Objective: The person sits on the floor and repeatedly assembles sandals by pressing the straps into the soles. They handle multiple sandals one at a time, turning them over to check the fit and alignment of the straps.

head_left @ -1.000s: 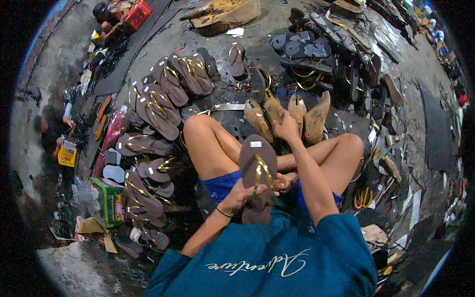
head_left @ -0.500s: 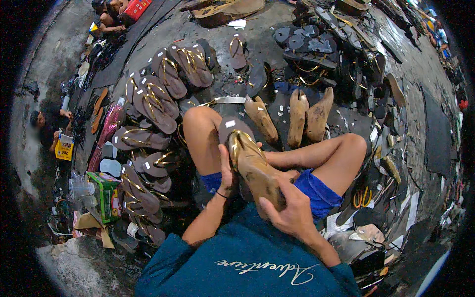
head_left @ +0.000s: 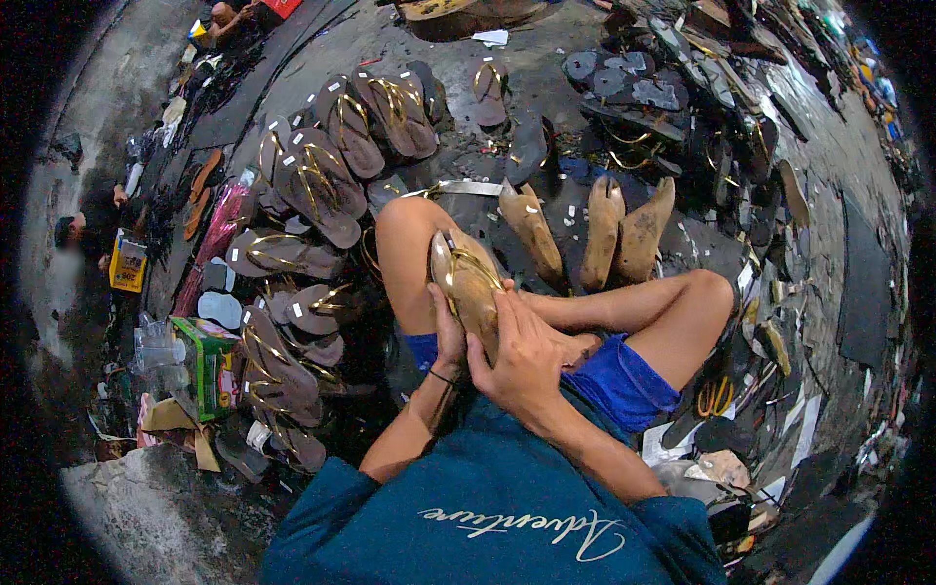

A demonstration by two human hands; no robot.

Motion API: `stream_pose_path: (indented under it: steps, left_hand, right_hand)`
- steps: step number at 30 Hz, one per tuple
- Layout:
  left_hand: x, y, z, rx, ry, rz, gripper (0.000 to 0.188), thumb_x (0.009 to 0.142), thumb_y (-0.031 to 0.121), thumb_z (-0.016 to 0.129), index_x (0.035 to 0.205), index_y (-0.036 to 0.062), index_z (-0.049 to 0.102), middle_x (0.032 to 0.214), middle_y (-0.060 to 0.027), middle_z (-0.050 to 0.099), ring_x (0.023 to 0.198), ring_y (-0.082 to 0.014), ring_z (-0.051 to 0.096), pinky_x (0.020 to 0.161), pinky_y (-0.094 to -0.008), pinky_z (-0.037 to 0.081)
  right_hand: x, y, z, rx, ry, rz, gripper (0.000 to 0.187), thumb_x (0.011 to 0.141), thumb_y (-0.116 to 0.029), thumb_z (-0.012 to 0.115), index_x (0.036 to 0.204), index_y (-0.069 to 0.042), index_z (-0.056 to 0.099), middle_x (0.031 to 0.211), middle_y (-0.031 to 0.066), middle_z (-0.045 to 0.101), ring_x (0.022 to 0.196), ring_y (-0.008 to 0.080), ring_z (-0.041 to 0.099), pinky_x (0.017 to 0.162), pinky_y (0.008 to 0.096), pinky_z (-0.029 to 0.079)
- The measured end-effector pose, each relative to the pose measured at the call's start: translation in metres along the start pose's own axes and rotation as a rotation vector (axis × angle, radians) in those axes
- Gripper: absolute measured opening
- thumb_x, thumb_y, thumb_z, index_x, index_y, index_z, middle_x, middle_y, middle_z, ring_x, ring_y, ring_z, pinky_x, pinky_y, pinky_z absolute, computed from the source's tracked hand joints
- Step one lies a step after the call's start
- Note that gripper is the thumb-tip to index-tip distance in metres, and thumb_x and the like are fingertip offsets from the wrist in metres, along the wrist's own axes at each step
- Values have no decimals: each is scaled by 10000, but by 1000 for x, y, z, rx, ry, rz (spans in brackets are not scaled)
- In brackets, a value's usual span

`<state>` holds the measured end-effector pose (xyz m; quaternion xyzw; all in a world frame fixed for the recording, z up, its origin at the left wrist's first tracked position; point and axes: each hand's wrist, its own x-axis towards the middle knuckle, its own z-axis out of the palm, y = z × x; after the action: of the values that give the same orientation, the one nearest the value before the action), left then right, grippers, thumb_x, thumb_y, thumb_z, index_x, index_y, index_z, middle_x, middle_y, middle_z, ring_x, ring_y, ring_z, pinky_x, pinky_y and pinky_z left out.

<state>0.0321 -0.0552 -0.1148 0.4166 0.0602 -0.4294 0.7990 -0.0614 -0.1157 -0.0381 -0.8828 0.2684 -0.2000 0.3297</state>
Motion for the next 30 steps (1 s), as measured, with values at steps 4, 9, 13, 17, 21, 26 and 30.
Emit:
stream_pose_path:
  steps: [4, 9, 13, 17, 21, 26, 30]
  left_hand:
    - [15, -6, -20, -108, -211, -29, 811, 946, 677, 224, 1359, 5, 412, 1200, -204, 588, 1051, -312, 612, 949, -430, 498]
    - [-1, 18, 26, 181, -163, 136, 638, 939, 493, 522, 1347, 14, 417, 1221, -144, 565, 1079, -230, 580, 940, -357, 489]
    - [10, 14, 7, 482, -258, 74, 660, 882, 331, 671, 1366, 17, 351, 1195, -107, 556, 1070, -175, 568, 903, -309, 492]
    - [-11, 29, 36, 475, -326, -19, 825, 786, 385, 752, 1386, 13, 326, 1231, -112, 535, 1093, -209, 562, 926, -345, 484]
    - [-18, 14, 24, 220, -376, -44, 858, 795, 537, 668, 1403, 26, 342, 1305, -124, 501, 1170, -251, 523, 987, -380, 447]
    - [-34, 39, 53, 88, -306, -21, 864, 772, 606, 682, 1338, 10, 416, 1249, -124, 553, 1141, -260, 557, 954, -425, 485]
    - [-45, 47, 72, 349, -184, 77, 816, 785, 578, 684, 1313, 9, 430, 1228, -112, 557, 1087, -240, 582, 912, -406, 497]
  right_hand:
    - [-2, 14, 4, 20, 85, -64, 573, 780, -228, 694, 1244, 54, 512, 1149, 243, 604, 1019, 374, 625, 877, 411, 503]
    - [-3, 12, -31, -12, 152, -104, 593, 787, -233, 689, 1271, 54, 503, 1187, 221, 591, 1076, 357, 597, 919, 412, 490]
    - [2, 11, -44, -46, 195, -213, 611, 760, -221, 726, 1264, 53, 516, 1180, 226, 575, 1075, 362, 575, 902, 404, 489]
    - [20, 23, -86, 175, 133, -84, 550, 766, -294, 732, 1193, 15, 576, 1184, 240, 555, 1091, 346, 556, 907, 406, 462]
    - [23, 27, -105, 361, -86, -194, 734, 749, -368, 756, 1308, 17, 477, 1245, 239, 528, 1158, 384, 504, 983, 420, 413]
    - [-19, 22, -97, 106, -118, -158, 1060, 639, -422, 835, 1407, 68, 293, 1361, 248, 439, 1258, 398, 454, 1055, 448, 370]
    - [-40, 46, -60, 48, -92, -105, 1028, 629, -387, 835, 1392, 69, 318, 1351, 251, 448, 1265, 415, 438, 1055, 447, 376]
